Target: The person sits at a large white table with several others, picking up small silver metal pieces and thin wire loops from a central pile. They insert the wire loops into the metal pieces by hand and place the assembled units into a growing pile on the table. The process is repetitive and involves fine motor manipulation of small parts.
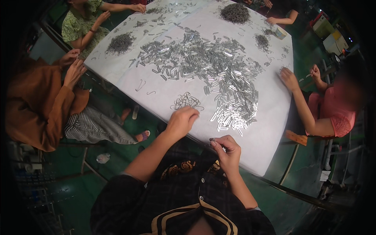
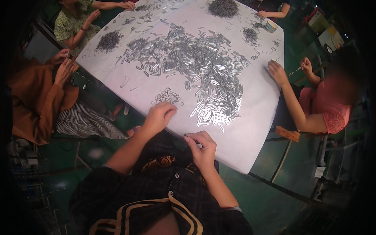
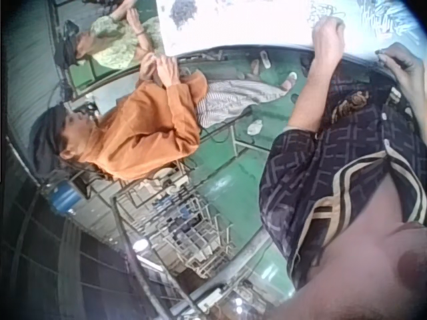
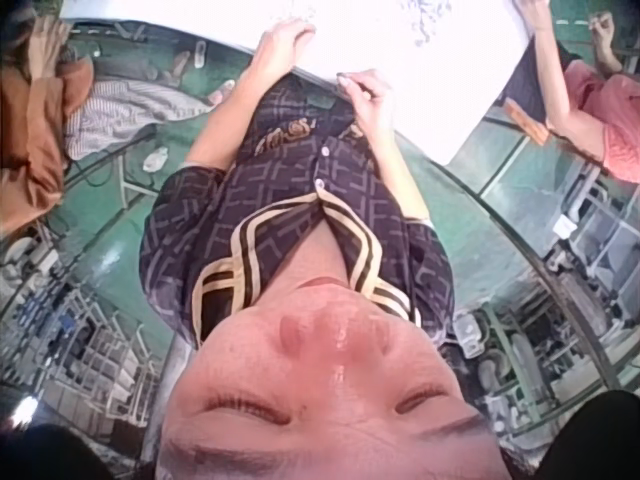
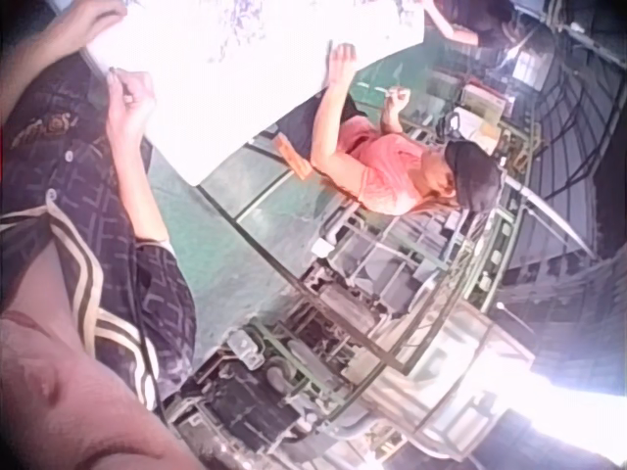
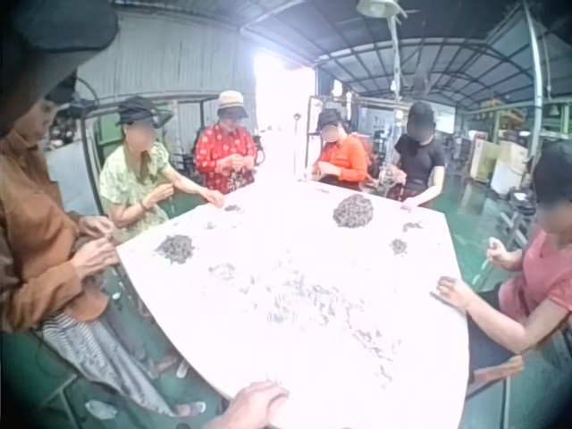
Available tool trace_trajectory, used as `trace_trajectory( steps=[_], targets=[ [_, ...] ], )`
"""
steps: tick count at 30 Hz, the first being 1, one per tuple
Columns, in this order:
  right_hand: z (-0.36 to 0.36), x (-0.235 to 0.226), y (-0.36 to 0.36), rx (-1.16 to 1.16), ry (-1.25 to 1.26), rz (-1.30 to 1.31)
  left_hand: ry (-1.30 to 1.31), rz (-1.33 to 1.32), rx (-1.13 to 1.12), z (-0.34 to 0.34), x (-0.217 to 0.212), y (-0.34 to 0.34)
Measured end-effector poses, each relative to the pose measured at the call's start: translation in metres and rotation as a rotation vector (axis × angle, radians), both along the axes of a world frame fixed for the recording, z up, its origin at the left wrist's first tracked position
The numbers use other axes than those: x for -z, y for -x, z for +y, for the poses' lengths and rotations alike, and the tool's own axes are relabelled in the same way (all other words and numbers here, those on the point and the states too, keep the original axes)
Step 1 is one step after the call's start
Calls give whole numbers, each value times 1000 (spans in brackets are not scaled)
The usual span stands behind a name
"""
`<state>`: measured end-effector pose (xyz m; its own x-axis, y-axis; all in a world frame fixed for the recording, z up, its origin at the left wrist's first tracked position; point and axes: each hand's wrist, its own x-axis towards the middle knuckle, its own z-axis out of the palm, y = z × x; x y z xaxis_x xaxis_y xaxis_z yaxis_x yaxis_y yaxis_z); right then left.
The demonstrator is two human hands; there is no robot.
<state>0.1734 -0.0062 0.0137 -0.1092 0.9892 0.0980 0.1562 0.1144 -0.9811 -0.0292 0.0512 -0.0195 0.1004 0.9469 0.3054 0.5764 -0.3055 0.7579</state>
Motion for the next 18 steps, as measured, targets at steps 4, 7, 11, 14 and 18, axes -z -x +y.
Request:
trace_trajectory(
  steps=[4,7,11,14,18],
  targets=[
    [-1,-3,2,3,-66,-25,-93,327,-167,30,12,-4],
    [-3,-2,1,-3,-73,-35,-44,493,-187,39,24,-7],
    [-3,-2,0,10,-75,-44,-50,540,-162,46,26,-7],
    [-3,0,-1,3,-83,-39,-52,385,-104,46,17,1],
    [-3,3,0,3,-84,-37,285,-96,-8,50,13,16]
  ],
)
